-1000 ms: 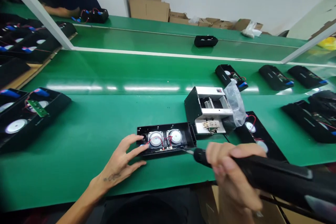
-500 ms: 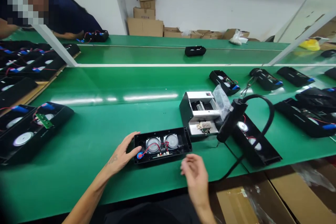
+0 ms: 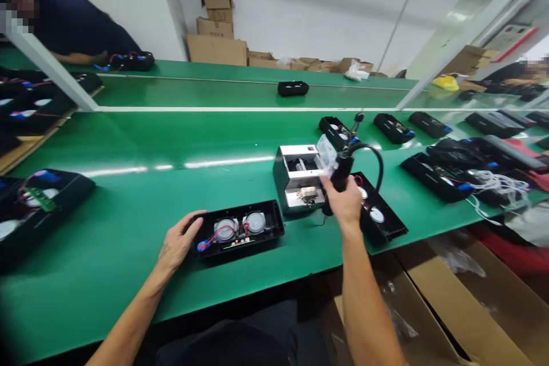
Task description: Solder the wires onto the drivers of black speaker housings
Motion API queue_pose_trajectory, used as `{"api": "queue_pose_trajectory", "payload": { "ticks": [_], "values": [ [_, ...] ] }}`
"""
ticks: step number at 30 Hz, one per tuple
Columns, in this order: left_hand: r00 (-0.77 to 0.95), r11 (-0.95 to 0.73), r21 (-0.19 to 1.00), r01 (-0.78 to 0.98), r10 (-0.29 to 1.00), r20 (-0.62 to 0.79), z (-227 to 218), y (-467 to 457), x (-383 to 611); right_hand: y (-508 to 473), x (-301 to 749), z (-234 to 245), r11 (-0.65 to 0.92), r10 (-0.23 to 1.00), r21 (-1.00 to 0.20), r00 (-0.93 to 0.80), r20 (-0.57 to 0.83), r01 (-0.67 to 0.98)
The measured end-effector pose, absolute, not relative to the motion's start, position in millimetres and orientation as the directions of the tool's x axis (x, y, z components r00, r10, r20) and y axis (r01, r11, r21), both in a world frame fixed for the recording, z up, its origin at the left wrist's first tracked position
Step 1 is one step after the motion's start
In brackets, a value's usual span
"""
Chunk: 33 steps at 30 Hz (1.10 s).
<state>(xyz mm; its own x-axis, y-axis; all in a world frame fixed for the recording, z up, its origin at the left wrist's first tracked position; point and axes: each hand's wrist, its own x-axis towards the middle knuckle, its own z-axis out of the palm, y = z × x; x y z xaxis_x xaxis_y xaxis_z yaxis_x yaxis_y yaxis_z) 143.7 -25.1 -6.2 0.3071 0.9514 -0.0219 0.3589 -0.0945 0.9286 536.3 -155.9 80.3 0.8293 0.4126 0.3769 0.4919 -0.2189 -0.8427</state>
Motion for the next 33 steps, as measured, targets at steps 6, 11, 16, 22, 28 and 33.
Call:
{"api": "queue_pose_trajectory", "payload": {
  "ticks": [6,11,16,22,28,33],
  "values": [
    [0.261,-0.164,0.923,0.348,0.963,0.073,-9,-34,152,-183,466,127,0.408,0.150,-0.786,0.815,0.559,0.464],
    [0.259,-0.155,0.921,0.358,0.964,0.061,-6,-35,154,-175,372,141,0.677,0.626,-0.736,0.542,0.561,-0.021],
    [0.251,-0.113,0.919,0.377,0.968,0.016,-5,-31,155,-123,319,113,0.620,0.770,-0.762,0.333,0.544,-0.189],
    [0.225,-0.077,0.921,0.382,0.974,-0.012,-4,-30,157,-110,314,88,0.512,0.835,-0.847,0.313,0.453,-0.142],
    [0.235,-0.084,0.920,0.382,0.972,-0.009,-2,-31,157,-110,308,67,0.457,0.859,-0.883,0.309,0.408,-0.103],
    [0.246,-0.092,0.919,0.383,0.969,-0.006,-3,-30,156,-105,302,69,0.528,0.836,-0.825,0.292,0.464,-0.202]
  ]
}}
